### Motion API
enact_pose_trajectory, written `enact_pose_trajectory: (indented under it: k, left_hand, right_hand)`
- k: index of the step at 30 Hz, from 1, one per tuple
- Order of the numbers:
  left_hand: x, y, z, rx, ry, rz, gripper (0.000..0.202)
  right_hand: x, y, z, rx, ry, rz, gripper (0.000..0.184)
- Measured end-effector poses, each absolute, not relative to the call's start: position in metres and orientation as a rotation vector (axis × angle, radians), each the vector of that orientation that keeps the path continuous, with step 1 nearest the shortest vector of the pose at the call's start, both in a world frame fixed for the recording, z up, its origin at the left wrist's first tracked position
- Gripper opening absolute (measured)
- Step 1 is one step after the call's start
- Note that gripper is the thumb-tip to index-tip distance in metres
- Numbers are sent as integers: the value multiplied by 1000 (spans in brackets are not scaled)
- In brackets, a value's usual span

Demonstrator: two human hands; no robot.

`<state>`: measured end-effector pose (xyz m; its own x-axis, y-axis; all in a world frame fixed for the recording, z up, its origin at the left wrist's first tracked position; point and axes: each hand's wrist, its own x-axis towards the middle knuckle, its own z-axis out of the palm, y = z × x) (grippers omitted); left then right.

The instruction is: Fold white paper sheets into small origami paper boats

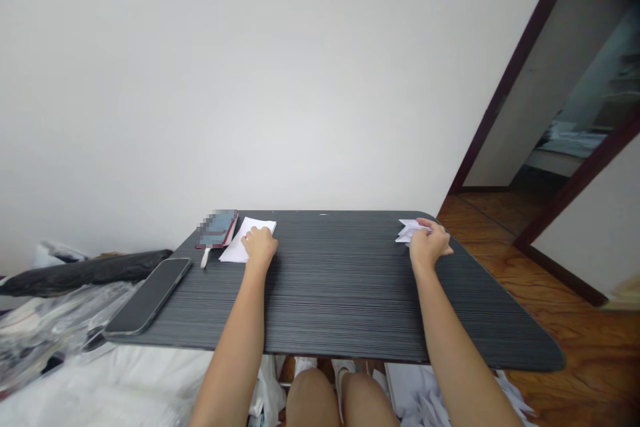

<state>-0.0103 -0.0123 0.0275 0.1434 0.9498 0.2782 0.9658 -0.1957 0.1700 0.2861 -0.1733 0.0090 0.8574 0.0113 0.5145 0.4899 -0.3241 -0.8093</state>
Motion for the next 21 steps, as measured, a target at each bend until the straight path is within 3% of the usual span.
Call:
enact_pose_trajectory:
  k: [9,15,18,21]
  left_hand:
    - [-17,-9,30,-2383,-2148,-347,33]
    - [-24,-5,31,-2346,-2093,-284,29]
    - [-22,-7,36,-2286,-1981,-432,27]
    - [-14,-10,41,-2329,-1679,-840,33]
  right_hand:
    - [292,-176,2,-1884,-279,-449,33]
    - [291,-183,10,-1830,-87,-578,34]
    - [286,-184,16,-1788,-104,-641,39]
    - [279,-181,20,-1779,-216,-669,42]
